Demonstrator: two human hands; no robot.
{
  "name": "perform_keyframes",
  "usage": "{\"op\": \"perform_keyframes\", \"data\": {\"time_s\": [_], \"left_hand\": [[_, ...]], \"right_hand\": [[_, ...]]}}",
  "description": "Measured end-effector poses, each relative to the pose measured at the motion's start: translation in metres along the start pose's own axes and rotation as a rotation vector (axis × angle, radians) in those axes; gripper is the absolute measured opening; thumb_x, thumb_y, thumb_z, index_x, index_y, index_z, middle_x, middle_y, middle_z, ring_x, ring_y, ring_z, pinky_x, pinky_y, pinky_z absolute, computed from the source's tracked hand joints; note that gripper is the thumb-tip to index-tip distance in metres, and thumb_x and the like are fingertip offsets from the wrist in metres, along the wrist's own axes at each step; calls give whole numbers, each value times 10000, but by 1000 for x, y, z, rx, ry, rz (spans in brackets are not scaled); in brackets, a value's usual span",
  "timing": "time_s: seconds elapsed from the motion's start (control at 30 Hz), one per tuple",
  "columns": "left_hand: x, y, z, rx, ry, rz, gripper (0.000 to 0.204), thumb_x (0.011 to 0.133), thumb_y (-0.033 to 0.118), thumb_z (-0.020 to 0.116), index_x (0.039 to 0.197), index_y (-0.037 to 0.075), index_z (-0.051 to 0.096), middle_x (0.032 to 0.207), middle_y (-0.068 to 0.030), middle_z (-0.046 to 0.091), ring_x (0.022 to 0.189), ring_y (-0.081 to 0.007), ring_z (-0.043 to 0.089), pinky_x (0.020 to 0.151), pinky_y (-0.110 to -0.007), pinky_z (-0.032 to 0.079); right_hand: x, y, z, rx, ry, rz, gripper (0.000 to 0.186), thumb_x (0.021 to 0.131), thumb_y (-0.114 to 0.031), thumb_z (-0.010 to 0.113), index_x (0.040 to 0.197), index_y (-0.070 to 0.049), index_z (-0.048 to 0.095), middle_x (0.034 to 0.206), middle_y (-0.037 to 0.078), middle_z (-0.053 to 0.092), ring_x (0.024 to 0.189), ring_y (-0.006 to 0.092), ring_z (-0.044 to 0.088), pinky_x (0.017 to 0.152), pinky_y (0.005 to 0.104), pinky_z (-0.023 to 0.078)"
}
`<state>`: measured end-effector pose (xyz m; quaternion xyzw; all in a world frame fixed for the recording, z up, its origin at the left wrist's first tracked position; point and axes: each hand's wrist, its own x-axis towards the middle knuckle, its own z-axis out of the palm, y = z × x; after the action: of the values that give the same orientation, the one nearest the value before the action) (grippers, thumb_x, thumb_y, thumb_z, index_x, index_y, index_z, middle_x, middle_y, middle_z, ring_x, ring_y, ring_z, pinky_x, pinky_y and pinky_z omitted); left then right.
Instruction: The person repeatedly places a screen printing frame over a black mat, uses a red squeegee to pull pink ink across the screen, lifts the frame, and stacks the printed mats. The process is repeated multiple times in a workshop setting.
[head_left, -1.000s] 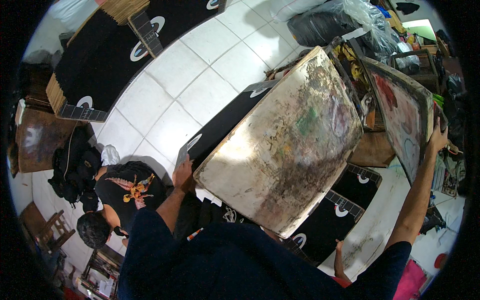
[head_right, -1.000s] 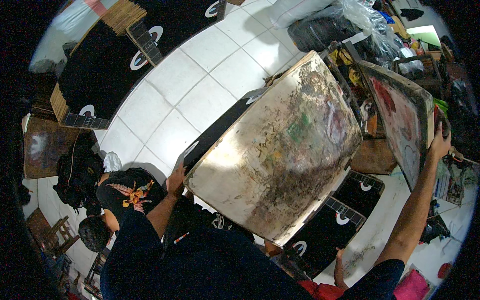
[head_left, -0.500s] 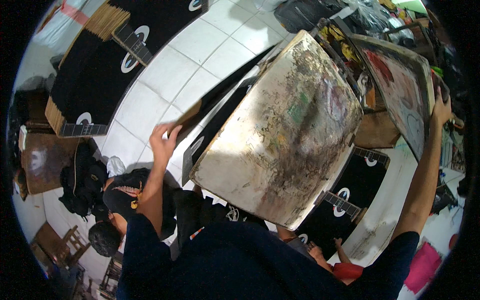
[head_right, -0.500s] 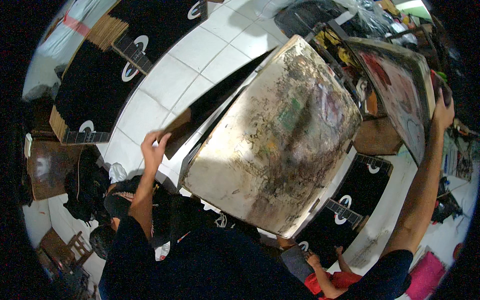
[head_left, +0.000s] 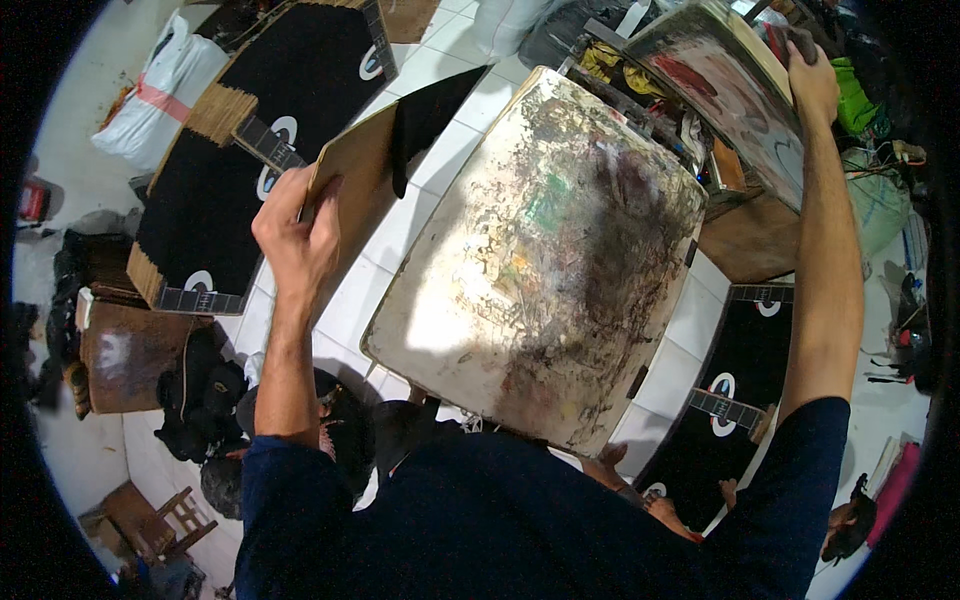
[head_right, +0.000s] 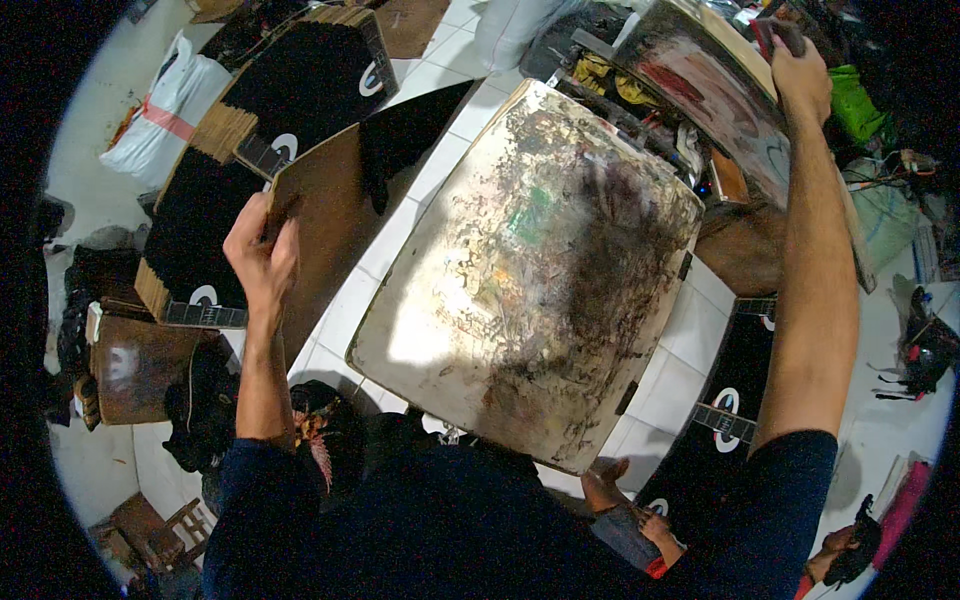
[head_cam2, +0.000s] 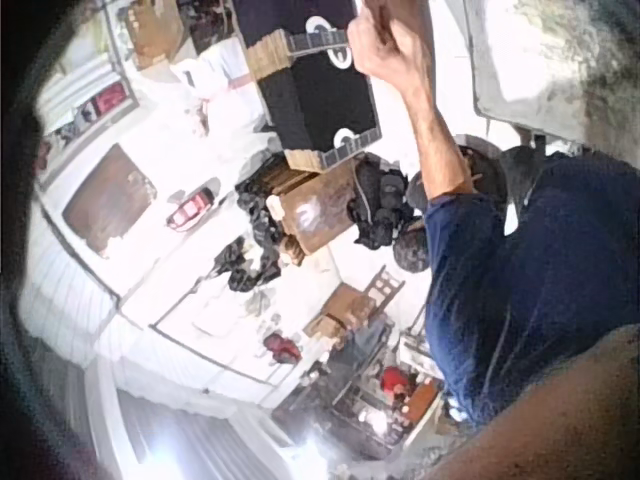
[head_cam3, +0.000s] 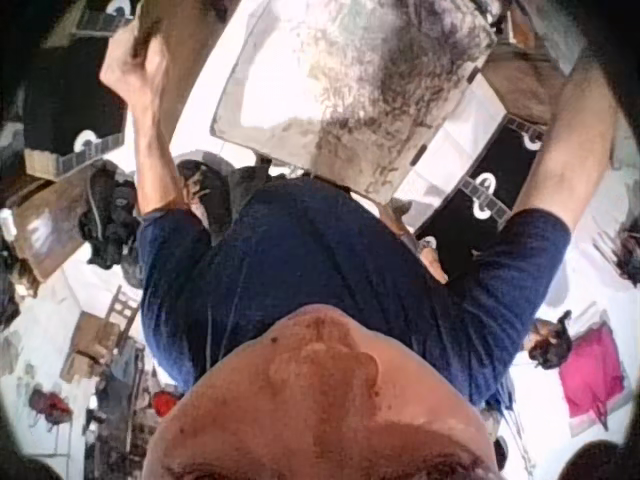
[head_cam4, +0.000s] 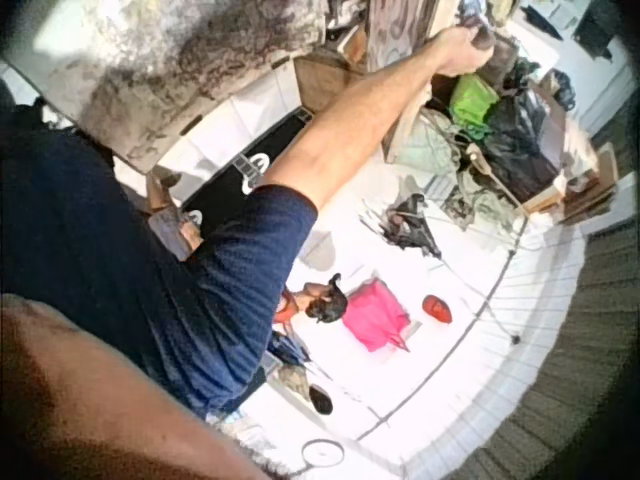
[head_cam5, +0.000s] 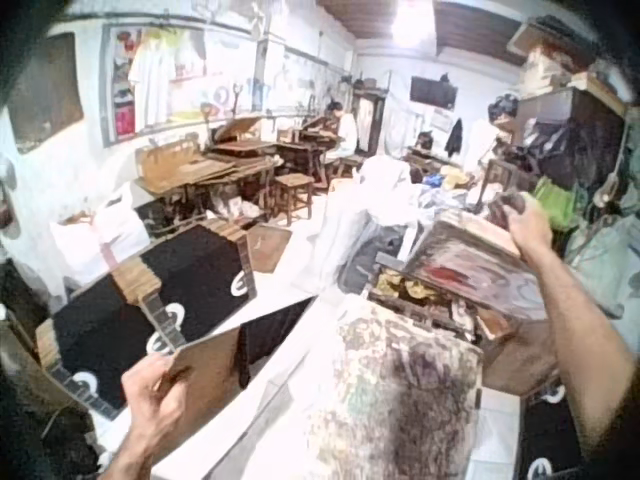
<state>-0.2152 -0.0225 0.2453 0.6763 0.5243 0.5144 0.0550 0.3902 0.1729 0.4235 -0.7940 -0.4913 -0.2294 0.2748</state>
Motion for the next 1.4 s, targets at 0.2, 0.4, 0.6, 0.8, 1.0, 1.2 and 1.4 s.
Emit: {"op": "perform_keyframes", "data": {"time_s": [0.2,0.4,0.6,0.8,1.0,1.2,1.4], "left_hand": [[-102,121,6,6,-237,486,334,958,146,638,1270,46,700,846,-48,672,696,-172,596,590,-345,459],[-240,202,85,-49,-990,622,582,907,130,680,1473,69,558,1349,-176,582,1167,-265,571,852,-378,475],[-250,95,114,-135,-788,90,763,783,410,844,1422,80,590,1457,-227,526,1389,-400,470,1142,-529,387],[-229,-152,49,735,-186,-549,625,935,423,727,1361,-8,574,1281,-293,630,1165,-472,593,1014,-541,473],[-225,-170,6,219,-152,-867,447,1062,339,568,802,-22,613,674,-107,584,647,-231,513,651,-430,436],[-218,-143,8,-228,-150,-882,431,1084,300,560,737,44,550,688,67,447,668,-66,357,574,-292,302],[-230,-160,76,-103,-388,-960,425,1046,315,631,805,-32,676,684,-9,602,665,-87,488,608,-301,415]], "right_hand": [[-38,-34,-24,171,68,74,389,914,-350,648,1264,-182,670,1186,201,727,1123,403,687,967,507,537],[-53,-51,-45,187,2,97,461,917,-408,633,1325,-196,650,1241,207,707,1167,397,670,998,507,524],[-63,-52,-46,201,-8,95,466,903,-318,630,1348,-182,643,1238,203,708,1170,395,667,1000,501,525],[-74,-50,-39,168,-1,140,478,887,-253,651,1358,-169,634,1239,213,704,1168,398,667,1000,498,528],[-75,-53,-41,184,49,136,388,918,-285,652,1288,-166,649,1202,220,709,1145,416,664,972,513,525],[-67,-52,-30,154,121,128,320,923,-330,684,1178,-138,667,1144,216,719,1096,437,665,916,516,523],[-73,-56,-20,163,140,125,327,914,-341,706,1163,-130,677,1126,215,723,1087,437,665,911,506,523]]}}
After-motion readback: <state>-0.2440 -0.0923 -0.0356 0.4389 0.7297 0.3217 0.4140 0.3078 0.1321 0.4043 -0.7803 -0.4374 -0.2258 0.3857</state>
